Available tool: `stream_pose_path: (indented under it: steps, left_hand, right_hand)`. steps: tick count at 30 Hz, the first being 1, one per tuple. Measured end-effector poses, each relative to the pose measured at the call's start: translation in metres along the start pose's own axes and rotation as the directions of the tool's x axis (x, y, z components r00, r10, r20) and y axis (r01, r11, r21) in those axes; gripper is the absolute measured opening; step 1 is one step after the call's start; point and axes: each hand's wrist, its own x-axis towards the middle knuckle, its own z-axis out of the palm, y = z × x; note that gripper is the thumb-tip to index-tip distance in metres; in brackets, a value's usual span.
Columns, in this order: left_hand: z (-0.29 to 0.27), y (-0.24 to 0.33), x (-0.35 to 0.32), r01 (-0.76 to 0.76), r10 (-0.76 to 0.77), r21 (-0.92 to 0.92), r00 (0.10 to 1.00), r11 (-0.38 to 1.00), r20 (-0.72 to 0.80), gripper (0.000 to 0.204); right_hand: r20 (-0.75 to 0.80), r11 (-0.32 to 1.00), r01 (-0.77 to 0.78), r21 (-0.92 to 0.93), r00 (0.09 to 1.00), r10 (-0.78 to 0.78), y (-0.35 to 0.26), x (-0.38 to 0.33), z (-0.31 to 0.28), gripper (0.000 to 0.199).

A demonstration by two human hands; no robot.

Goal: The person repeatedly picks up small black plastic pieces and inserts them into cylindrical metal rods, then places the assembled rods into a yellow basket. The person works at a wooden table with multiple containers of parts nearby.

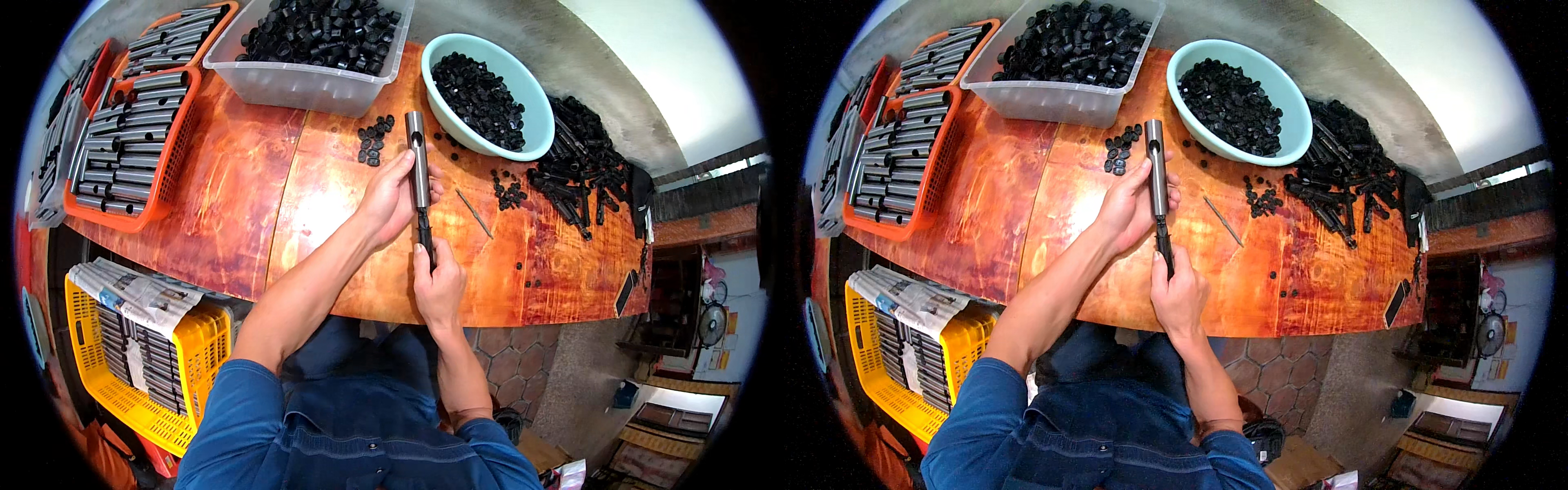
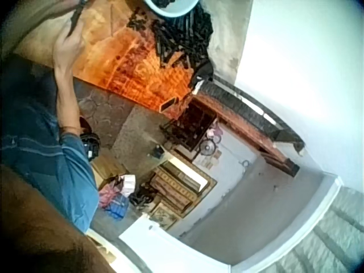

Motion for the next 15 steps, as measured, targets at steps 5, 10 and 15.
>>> stream_pose_path:
  steps: [5, 10, 15]
  left_hand:
    - [0.011, -0.006, -0.008, 0.019, -0.045, 0.231, 0.993, 0.973, 0.11, 0.051]
    - [0.016, -0.012, -0.014, -0.007, -0.153, 0.513, 0.95, 0.858, 0.27, 0.066]
    - [0.01, -0.013, -0.013, 0.04, -0.19, 0.49, 0.946, 0.871, 0.261, 0.062]
  right_hand:
    - [-0.033, 0.999, -0.04, -0.012, 0.999, 0.039, 0.003, 0.007, -0.005, 0.015]
    - [-0.106, 0.998, -0.012, 0.06, 0.994, 0.018, 0.005, 0.014, -0.009, 0.022]
    - [-0.05, 0.995, -0.001, 0.096, 0.999, 0.005, 0.0, 0.022, -0.018, 0.022]
